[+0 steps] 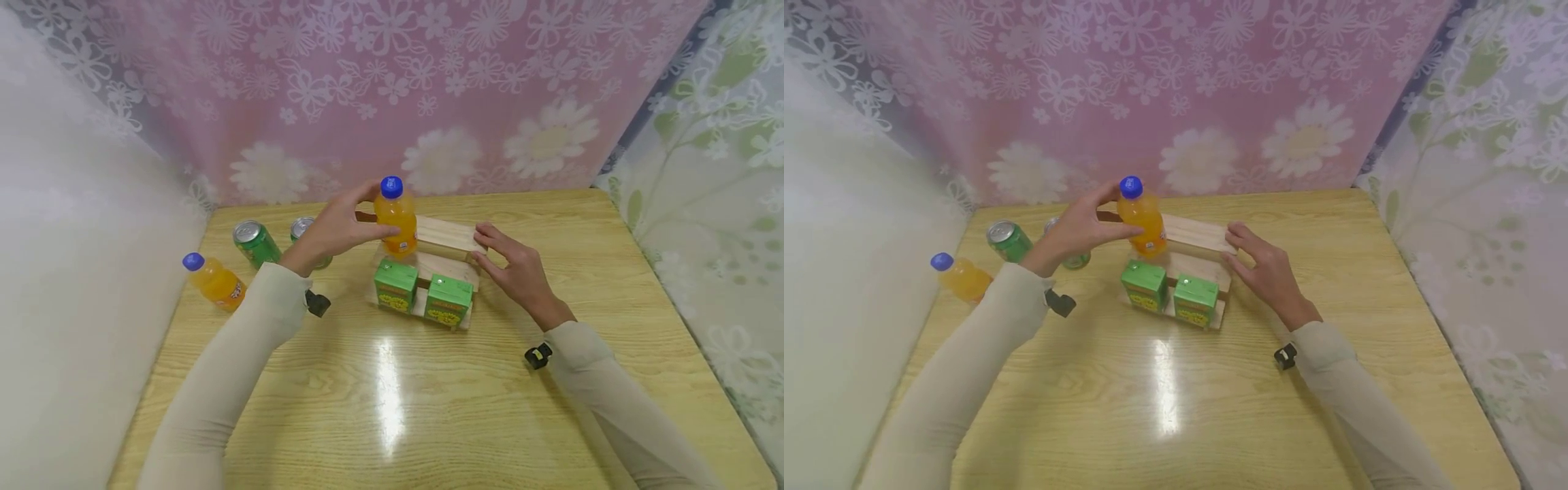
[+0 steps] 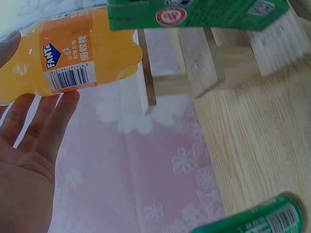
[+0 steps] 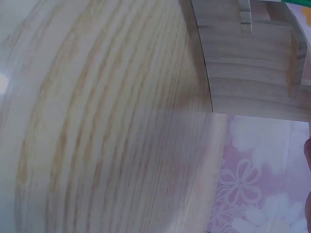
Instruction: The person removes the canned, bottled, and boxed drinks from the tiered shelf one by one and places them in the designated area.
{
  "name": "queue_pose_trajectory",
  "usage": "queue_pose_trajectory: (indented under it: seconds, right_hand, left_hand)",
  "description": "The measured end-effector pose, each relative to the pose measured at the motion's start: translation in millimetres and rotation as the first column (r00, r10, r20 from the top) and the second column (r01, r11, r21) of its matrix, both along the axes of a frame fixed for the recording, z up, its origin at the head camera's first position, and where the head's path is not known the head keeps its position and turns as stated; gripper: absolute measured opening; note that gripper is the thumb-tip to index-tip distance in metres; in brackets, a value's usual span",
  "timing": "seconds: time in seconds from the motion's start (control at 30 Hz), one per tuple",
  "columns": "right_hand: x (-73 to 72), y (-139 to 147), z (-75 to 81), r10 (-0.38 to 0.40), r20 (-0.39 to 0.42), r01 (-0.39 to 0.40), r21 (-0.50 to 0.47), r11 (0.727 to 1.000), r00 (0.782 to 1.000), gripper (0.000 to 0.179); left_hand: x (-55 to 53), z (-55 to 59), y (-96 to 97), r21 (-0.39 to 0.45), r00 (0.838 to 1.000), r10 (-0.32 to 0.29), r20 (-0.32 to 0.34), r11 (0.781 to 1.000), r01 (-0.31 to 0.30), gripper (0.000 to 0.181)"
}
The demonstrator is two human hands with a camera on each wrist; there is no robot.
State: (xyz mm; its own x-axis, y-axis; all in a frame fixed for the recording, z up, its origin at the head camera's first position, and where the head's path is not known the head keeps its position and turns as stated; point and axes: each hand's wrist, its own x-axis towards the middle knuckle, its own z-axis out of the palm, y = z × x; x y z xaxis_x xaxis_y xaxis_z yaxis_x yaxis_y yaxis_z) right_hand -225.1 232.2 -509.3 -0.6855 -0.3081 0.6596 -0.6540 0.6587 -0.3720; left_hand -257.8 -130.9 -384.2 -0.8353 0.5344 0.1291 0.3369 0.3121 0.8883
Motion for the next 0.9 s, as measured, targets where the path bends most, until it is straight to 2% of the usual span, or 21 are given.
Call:
queue_pose_trajectory:
  seconds: [0.13, 0.37, 0.53, 0.9]
  right_hand:
    - [-0.9, -1.7, 1.1, -0.016, 0.009, 0.016, 0.012, 1.000, 1.000, 0.047]
    - [-2.3, -4.8, 0.2, -0.027, 0.009, 0.026, 0.031, 0.999, 1.000, 0.048]
    - [-1.1, -4.8, -0.8, -0.040, 0.014, 0.040, 0.026, 0.999, 0.999, 0.049]
    - [-0.9, -3.8, -2.6, -0.010, -0.026, 0.010, 0.019, 1.000, 1.000, 0.047]
  left_hand:
    - [-2.1, -0.6, -18.4, -0.015, 0.999, 0.038, -0.013, 0.999, -0.038, 0.072]
    - [-2.8, -1.0, -50.5, -0.026, 0.994, 0.106, 0.008, 0.994, -0.106, 0.077]
    - [2.3, -2.5, -66.4, -0.057, 0.988, 0.149, 0.032, 0.987, -0.147, 0.080]
    - [17.2, -8.4, -96.1, -0.074, 0.969, 0.239, 0.058, 0.969, -0.235, 0.074]
